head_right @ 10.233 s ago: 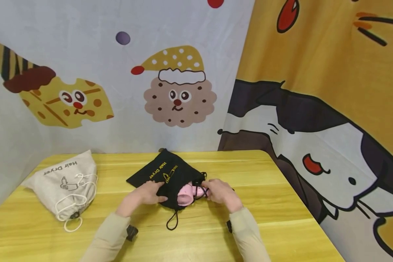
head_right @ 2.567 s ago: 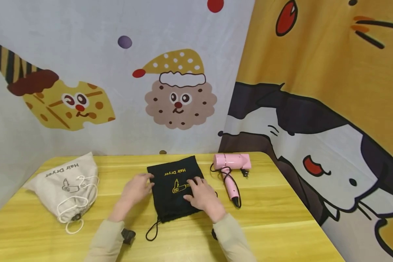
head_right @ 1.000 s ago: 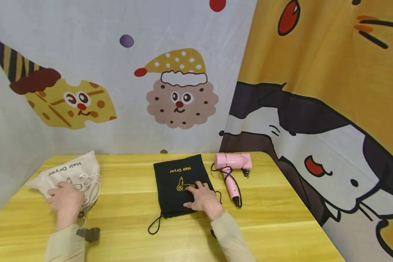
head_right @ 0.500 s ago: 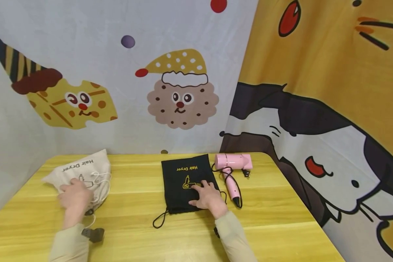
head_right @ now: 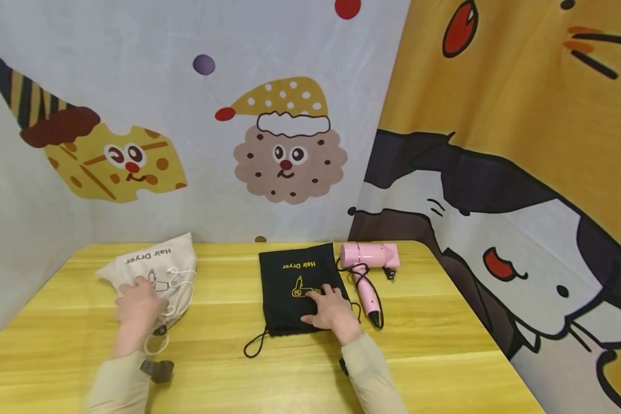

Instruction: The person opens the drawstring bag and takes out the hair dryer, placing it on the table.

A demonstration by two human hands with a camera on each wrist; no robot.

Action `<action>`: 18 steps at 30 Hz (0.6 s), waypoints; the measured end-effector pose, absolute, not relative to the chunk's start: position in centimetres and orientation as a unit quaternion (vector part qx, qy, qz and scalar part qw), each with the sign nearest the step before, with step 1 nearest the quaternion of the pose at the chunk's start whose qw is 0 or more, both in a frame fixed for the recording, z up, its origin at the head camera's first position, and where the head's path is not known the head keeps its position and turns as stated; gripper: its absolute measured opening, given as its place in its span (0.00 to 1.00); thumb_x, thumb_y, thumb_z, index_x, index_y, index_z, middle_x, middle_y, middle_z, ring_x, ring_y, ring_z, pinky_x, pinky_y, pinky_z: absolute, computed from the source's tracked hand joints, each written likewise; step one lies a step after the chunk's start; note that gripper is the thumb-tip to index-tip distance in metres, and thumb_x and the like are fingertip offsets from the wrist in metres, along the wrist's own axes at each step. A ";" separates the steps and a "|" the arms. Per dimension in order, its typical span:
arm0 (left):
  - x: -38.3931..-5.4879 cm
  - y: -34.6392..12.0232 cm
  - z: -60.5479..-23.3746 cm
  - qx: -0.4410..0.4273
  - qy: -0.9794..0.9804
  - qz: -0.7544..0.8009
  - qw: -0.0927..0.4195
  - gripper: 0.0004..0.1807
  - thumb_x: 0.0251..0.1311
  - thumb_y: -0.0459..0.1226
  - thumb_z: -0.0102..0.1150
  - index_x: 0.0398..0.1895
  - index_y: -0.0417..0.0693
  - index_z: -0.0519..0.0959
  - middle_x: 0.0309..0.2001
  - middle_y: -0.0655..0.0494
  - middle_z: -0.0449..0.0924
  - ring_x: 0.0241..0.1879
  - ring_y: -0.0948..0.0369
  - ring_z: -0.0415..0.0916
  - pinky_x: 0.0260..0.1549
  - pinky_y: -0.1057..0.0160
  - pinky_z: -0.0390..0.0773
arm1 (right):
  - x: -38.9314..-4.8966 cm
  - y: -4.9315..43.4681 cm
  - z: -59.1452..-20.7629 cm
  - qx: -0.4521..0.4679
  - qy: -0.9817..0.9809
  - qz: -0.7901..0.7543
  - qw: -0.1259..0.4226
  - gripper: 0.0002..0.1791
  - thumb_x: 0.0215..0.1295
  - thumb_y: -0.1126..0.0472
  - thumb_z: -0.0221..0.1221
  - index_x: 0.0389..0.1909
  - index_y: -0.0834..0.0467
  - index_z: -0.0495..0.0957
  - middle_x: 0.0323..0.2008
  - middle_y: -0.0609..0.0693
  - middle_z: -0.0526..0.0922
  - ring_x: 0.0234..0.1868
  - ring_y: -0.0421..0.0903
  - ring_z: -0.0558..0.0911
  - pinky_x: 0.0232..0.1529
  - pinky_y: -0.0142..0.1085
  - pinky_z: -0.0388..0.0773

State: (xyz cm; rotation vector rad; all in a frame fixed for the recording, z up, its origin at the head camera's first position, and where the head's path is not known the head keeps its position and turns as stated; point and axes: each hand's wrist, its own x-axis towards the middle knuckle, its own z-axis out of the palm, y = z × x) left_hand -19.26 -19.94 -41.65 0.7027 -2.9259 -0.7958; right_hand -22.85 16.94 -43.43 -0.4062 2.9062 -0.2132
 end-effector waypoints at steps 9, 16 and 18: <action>-19.5 -18.9 -41.6 0.169 -0.955 -0.243 0.014 0.33 0.50 0.36 0.59 0.52 0.20 0.57 0.46 0.17 0.60 0.45 0.26 0.67 0.34 0.37 0.77 | -22.8 16.9 -43.4 -0.145 0.982 -0.071 0.095 0.33 0.56 0.40 0.62 0.63 0.45 0.70 0.64 0.59 0.65 0.62 0.62 0.68 0.53 0.59 0.73; -19.8 -18.3 -41.8 0.133 -0.962 -0.236 0.009 0.38 0.50 0.39 0.62 0.57 0.22 0.58 0.46 0.20 0.62 0.42 0.29 0.70 0.34 0.40 0.78 | -22.9 16.9 -43.4 -0.147 0.982 -0.068 0.095 0.33 0.56 0.40 0.62 0.63 0.44 0.70 0.63 0.59 0.66 0.62 0.64 0.68 0.55 0.59 0.73; -19.9 -18.2 -41.8 0.126 -0.964 -0.235 0.009 0.39 0.51 0.40 0.63 0.58 0.22 0.57 0.46 0.20 0.63 0.42 0.30 0.70 0.34 0.40 0.78 | -22.9 17.0 -43.4 -0.148 0.982 -0.068 0.094 0.33 0.55 0.40 0.63 0.62 0.45 0.70 0.63 0.59 0.66 0.62 0.64 0.68 0.55 0.59 0.73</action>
